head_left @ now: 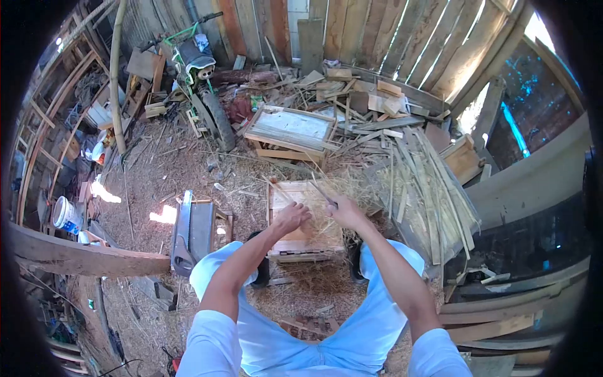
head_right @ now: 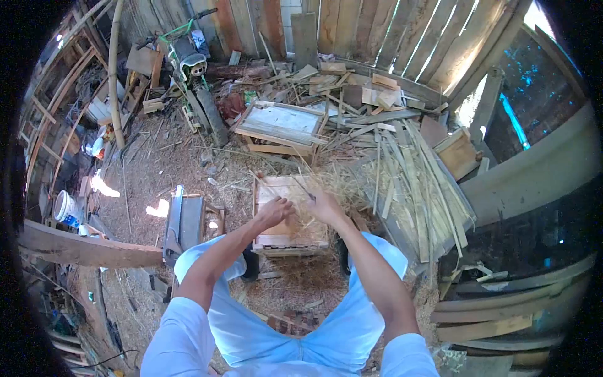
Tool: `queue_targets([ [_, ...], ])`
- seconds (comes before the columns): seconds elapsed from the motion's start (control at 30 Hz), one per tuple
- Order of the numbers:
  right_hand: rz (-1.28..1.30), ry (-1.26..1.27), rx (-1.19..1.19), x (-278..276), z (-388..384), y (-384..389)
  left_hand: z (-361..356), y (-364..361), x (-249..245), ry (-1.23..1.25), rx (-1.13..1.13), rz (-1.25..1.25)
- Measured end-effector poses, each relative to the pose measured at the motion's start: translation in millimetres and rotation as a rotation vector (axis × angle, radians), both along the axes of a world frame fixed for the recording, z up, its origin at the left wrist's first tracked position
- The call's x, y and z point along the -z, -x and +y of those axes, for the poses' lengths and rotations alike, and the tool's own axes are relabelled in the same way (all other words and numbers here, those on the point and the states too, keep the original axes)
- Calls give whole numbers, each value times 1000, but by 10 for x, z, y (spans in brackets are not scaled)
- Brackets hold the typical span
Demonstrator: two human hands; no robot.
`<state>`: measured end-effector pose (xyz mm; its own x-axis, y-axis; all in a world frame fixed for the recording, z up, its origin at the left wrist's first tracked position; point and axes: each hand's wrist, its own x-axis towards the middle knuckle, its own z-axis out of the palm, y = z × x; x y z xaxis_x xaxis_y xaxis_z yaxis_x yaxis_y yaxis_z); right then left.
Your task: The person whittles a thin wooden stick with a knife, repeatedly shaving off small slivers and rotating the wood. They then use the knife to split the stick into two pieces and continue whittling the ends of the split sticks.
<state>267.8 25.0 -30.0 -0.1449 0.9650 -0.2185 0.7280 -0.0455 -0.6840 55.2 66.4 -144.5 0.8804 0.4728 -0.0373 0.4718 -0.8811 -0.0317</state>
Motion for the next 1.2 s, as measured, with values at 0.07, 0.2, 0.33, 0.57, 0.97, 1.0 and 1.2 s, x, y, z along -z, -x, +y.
queue_targets([
  [0.07, 44, -82, 24, -17, -107, -13, 21, 25, -10, -66, 12, 35],
  [0.2, 252, -162, 133, -92, -321, -14, -41, 98, -305, -88, -69, -164],
  [0.33, 233, -331, 182, -3, -505, 94, -116, 104, -765, -53, -47, -246],
  [0.57, 363, -385, 181, -566, -779, 376, -737, 7, -1495, 133, -155, -565],
  [0.97, 452, -546, 208, -799, -753, 369, -645, -50, -1682, 295, -191, -934],
  [1.0, 456, -527, 213, -799, -729, 370, -656, -58, -1708, 310, -201, -927],
  [1.2, 479, -535, 168, -902, -555, 362, -615, -68, -1853, 592, -334, -938],
])
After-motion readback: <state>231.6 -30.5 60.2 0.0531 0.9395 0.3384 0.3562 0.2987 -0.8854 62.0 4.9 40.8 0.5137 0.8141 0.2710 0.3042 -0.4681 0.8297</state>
